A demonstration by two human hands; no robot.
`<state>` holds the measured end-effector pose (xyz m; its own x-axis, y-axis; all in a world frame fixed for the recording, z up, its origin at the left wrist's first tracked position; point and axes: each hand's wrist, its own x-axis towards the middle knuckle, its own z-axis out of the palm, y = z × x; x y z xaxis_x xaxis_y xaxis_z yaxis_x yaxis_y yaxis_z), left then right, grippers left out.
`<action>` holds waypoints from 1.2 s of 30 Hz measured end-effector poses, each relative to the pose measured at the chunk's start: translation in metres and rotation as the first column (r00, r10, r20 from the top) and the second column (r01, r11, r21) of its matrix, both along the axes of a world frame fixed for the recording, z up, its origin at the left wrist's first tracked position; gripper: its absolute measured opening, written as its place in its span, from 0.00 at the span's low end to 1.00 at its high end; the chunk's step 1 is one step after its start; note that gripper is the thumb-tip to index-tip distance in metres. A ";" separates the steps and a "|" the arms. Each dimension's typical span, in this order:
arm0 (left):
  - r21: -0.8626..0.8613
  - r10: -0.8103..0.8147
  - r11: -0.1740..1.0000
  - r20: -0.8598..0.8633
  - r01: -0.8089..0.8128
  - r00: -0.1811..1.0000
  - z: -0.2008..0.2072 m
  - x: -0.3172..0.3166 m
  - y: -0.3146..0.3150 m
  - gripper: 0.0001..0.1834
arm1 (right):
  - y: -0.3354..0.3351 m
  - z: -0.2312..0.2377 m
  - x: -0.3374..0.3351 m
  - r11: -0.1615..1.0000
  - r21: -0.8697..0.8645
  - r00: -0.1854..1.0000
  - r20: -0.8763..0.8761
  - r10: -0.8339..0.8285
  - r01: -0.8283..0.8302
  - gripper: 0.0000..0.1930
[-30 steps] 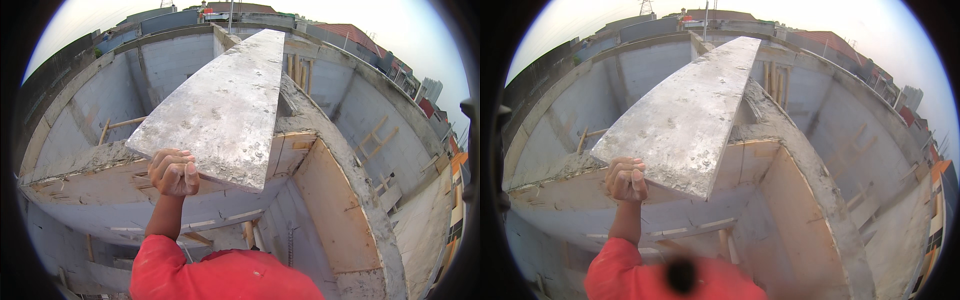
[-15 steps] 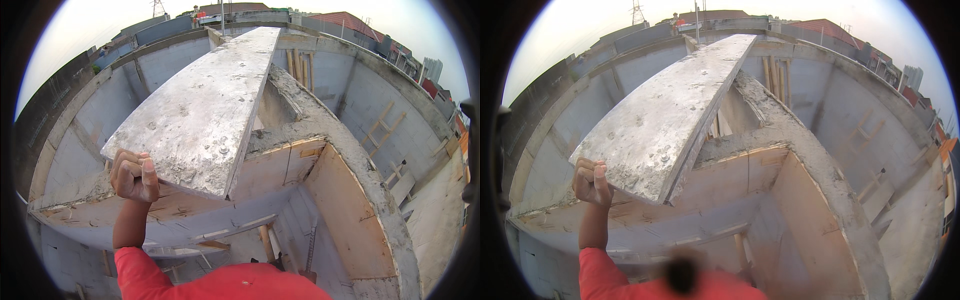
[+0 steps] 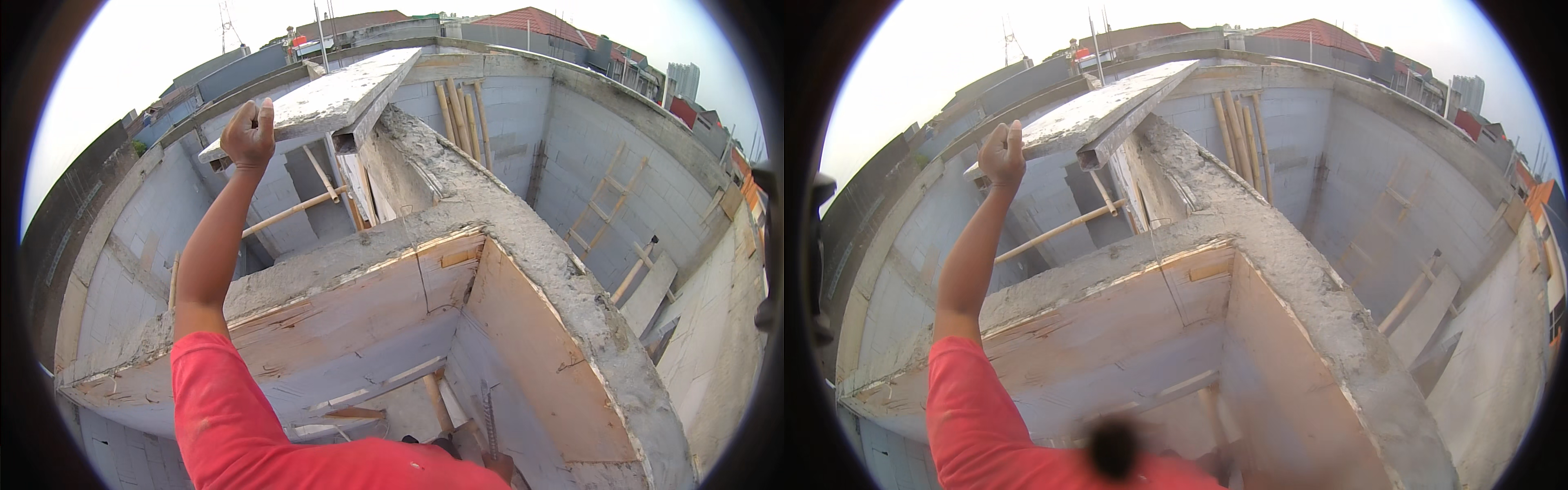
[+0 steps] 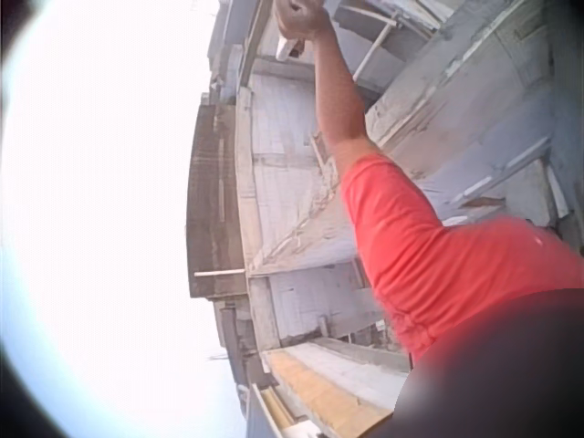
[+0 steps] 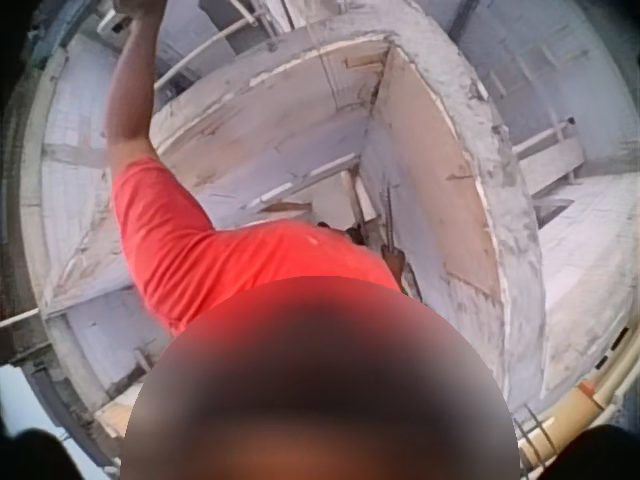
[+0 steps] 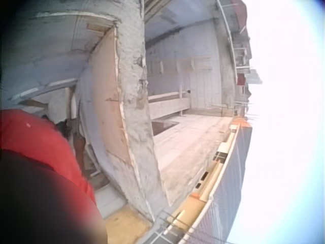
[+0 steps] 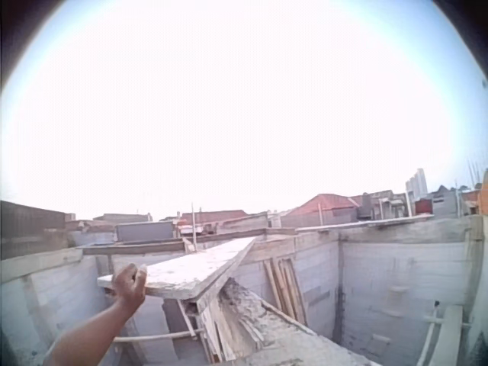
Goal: The person uses a rebar to pry and remove wooden formwork panels from a concrete ceiling at a construction site. The person repeatedly wedges the rebar under the panels and pulls them loose, then lifts and removes them from the structure.
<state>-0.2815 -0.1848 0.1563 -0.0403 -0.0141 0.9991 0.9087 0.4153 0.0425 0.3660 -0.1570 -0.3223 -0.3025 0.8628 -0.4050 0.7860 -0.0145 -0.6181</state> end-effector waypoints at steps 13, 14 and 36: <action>-0.608 0.172 0.793 0.280 0.036 0.944 -0.085 -0.079 0.028 0.17 | -0.014 0.065 -0.007 0.978 -0.126 0.985 0.064 -0.160 0.167 0.24; -0.638 0.198 0.769 0.295 0.038 0.935 -0.082 -0.077 0.029 0.16 | -0.020 0.069 -0.007 0.977 -0.129 0.985 0.054 -0.166 0.171 0.24; -0.698 -0.806 -0.338 0.561 0.632 0.189 -0.065 0.428 -0.054 0.41 | -0.135 0.357 0.067 0.882 0.471 0.895 0.404 -0.190 -0.025 0.16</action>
